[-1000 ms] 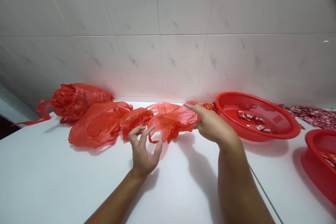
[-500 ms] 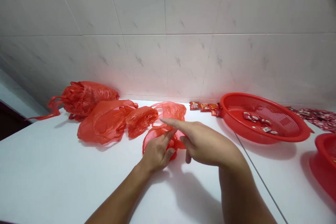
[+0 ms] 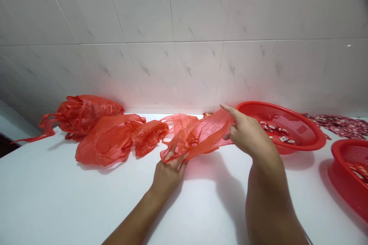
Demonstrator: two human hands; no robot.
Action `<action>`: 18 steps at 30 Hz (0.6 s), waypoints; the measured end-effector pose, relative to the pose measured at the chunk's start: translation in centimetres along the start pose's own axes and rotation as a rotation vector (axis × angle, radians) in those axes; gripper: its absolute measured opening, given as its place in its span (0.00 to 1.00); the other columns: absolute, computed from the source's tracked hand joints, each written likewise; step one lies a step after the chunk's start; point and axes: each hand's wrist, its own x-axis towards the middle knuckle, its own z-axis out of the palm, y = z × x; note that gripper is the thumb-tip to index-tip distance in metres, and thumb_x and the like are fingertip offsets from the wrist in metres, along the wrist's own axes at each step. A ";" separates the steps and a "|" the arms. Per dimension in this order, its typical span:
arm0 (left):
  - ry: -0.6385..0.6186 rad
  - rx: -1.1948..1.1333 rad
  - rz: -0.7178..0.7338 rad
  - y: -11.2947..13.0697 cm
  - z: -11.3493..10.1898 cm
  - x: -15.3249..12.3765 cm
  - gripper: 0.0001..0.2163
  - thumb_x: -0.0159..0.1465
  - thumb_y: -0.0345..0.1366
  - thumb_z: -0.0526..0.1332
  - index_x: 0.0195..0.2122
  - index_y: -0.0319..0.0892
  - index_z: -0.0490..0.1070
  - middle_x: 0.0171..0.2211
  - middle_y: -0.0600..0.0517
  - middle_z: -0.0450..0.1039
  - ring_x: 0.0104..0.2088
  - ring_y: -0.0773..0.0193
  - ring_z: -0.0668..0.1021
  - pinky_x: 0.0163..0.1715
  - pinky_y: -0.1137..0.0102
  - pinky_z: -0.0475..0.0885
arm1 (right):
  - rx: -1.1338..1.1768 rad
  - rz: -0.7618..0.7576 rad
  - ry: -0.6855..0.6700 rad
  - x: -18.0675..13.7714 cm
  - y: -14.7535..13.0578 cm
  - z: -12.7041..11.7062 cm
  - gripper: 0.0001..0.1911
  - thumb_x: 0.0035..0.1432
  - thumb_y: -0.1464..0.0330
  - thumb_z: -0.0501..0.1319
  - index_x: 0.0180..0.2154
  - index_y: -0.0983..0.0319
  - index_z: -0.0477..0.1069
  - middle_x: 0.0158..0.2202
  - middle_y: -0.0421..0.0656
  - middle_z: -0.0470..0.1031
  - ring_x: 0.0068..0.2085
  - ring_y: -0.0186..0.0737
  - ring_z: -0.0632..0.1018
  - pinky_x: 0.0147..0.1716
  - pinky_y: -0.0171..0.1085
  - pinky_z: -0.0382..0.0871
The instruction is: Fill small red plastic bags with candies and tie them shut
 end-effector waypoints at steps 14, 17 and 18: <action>-0.135 -0.051 -0.045 3.3 -0.7 0.5 0.12 0.71 0.35 0.59 0.39 0.55 0.83 0.52 0.48 0.81 0.33 0.56 0.82 0.25 0.67 0.69 | -0.114 -0.324 -0.262 -5.7 -5.0 0.4 0.14 0.66 0.70 0.57 0.35 0.55 0.82 0.30 0.43 0.81 0.33 0.42 0.80 0.32 0.36 0.68; -0.137 -0.058 -0.060 3.3 -0.7 0.1 0.11 0.71 0.35 0.59 0.38 0.54 0.83 0.51 0.46 0.81 0.28 0.58 0.80 0.23 0.67 0.66 | -0.347 -0.163 -0.487 -3.8 -5.0 4.9 0.12 0.61 0.76 0.59 0.37 0.62 0.83 0.33 0.50 0.83 0.36 0.48 0.82 0.32 0.37 0.69; -0.131 -0.081 -0.063 3.3 -0.7 -0.1 0.11 0.71 0.36 0.59 0.38 0.54 0.83 0.51 0.47 0.82 0.27 0.58 0.79 0.23 0.66 0.67 | -0.398 -0.052 -0.445 -2.9 -4.3 6.3 0.12 0.62 0.75 0.60 0.41 0.64 0.83 0.38 0.54 0.84 0.41 0.53 0.84 0.36 0.40 0.72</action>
